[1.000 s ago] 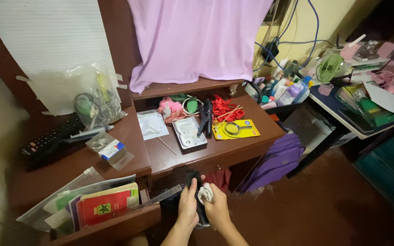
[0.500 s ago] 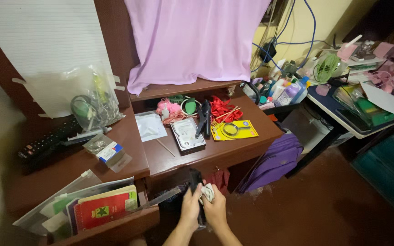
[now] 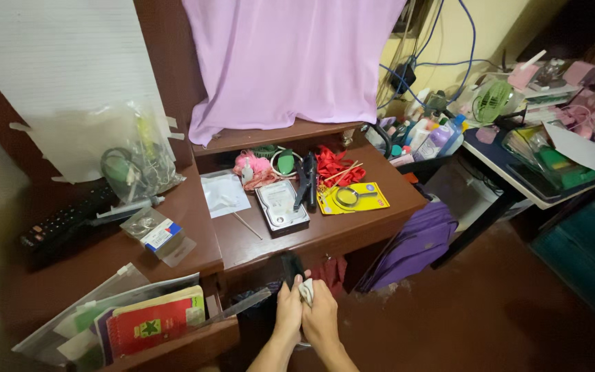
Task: The person wipes several small electronic and miscellaneous items on a cluttered desk using a white cloth. They handle a black remote control, a silver hard drive, a small white rectangular device, and a pink ribbon-like object, wiping each one and placing it back on the desk.
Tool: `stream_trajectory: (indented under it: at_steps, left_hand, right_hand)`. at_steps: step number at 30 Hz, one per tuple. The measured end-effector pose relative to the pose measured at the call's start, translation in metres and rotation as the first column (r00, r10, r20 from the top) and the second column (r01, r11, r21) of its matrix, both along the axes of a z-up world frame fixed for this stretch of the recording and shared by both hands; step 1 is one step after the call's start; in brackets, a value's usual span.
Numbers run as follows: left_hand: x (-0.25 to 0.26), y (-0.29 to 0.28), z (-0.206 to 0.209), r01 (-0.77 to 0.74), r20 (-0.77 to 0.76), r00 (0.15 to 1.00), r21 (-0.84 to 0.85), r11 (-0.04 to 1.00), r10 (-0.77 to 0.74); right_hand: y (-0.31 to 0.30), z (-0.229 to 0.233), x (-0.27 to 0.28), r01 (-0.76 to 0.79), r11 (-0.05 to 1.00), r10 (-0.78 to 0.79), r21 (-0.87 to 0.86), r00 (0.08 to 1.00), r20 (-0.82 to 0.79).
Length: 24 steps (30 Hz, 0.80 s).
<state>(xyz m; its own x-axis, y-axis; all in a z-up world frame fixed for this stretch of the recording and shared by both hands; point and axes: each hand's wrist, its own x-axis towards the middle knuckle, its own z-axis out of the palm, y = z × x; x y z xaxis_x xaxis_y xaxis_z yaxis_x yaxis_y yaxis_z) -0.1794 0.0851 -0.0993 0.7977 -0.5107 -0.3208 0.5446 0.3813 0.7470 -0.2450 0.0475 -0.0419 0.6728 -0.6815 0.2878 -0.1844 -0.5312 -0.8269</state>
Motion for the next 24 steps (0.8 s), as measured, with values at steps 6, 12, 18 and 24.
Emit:
stream_trajectory:
  at_steps: [6, 12, 18, 24]
  left_hand:
    - [-0.003, -0.004, -0.005, -0.024, -0.043, 0.999, -0.073, 0.997, 0.021]
    - [-0.008, -0.005, 0.008, -0.131, 0.12, 0.986, 0.158, 0.979, 0.113]
    - [0.0, 0.007, 0.026, 0.028, -0.044, 0.998, -0.146, 0.989, -0.035]
    - [0.012, 0.033, 0.049, 0.181, -0.194, 0.954, -0.229, 0.956, -0.227]
  right_hand:
    - [-0.011, 0.006, 0.009, -0.023, 0.999, 0.025, -0.034, 0.998, 0.054]
    - [-0.019, -0.005, 0.015, 0.084, 0.992, -0.086, 0.098, 0.996, 0.021]
    - [-0.061, -0.034, 0.014, -0.11, 0.956, 0.08, 0.273, 0.99, 0.118]
    - [-0.129, -0.049, -0.003, -0.217, 0.736, 0.171, 0.641, 0.976, 0.135]
